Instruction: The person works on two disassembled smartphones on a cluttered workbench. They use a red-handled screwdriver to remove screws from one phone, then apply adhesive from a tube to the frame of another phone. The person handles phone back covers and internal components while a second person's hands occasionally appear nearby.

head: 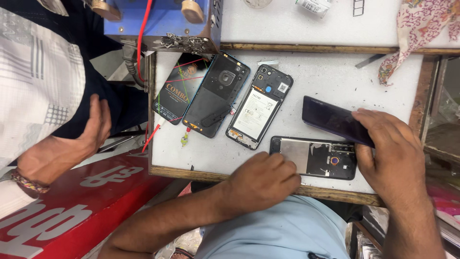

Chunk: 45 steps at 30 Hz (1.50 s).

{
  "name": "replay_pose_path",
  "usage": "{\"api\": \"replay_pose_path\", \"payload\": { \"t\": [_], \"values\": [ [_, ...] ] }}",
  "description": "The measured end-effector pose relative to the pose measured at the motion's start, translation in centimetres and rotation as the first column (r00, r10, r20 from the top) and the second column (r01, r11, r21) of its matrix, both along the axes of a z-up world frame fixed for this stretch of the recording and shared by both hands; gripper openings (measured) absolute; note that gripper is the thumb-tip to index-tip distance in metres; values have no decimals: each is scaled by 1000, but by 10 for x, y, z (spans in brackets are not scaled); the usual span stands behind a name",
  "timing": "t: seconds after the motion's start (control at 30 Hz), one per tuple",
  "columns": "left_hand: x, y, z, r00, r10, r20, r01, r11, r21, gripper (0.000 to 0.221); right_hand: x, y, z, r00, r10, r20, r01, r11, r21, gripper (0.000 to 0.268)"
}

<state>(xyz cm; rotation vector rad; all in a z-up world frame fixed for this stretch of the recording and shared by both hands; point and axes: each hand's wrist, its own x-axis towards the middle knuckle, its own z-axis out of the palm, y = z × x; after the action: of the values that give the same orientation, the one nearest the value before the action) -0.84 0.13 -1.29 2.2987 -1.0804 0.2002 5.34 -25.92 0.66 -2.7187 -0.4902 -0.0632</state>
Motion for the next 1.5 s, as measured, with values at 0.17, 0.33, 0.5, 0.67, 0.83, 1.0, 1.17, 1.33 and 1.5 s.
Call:
{"api": "replay_pose_path", "payload": {
  "t": [0.17, 0.33, 0.5, 0.67, 0.83, 1.0, 1.17, 1.33, 1.5],
  "values": [
    [37, 57, -2, 851, 508, -130, -513, 859, 1, 22, -1, -2, -6, 1000, 9, -1, -9, 999, -33, 51],
    [62, 104, -6, 660, 679, -320, -707, 706, 40, 14, 0, -5, -8, 1000, 1, 20, 0, 998, -59, 51],
    [57, 103, 17, 601, 735, -313, -780, 624, -33, 14, 2, -15, -12, 995, -31, 94, 51, 975, -217, 57],
    [43, 98, 34, 442, 826, -349, -859, 502, 99, 17, 11, -23, -20, 997, 51, 50, -33, 952, -303, 56],
    [21, 101, 24, 647, 760, -57, -754, 649, 101, 26, 13, -34, -23, 997, 74, -15, -76, 970, -232, 69],
    [4, 131, 31, 440, 898, -9, -867, 427, 257, 21, -5, -41, -31, 993, -55, 107, 40, 990, 135, 23],
    [15, 120, 35, 548, 837, 3, -810, 530, 251, 23, -16, -39, -46, 973, -180, 143, 108, 908, 405, 18],
    [63, 58, 46, 766, 624, -152, -631, 776, 3, 25, -12, -39, -42, 972, -167, 162, 77, 887, 455, 38],
    [179, -13, 26, 819, 543, -186, -506, 836, 214, 53, -17, -22, -27, 975, -179, 133, 67, 804, 591, 38]
  ]
}}
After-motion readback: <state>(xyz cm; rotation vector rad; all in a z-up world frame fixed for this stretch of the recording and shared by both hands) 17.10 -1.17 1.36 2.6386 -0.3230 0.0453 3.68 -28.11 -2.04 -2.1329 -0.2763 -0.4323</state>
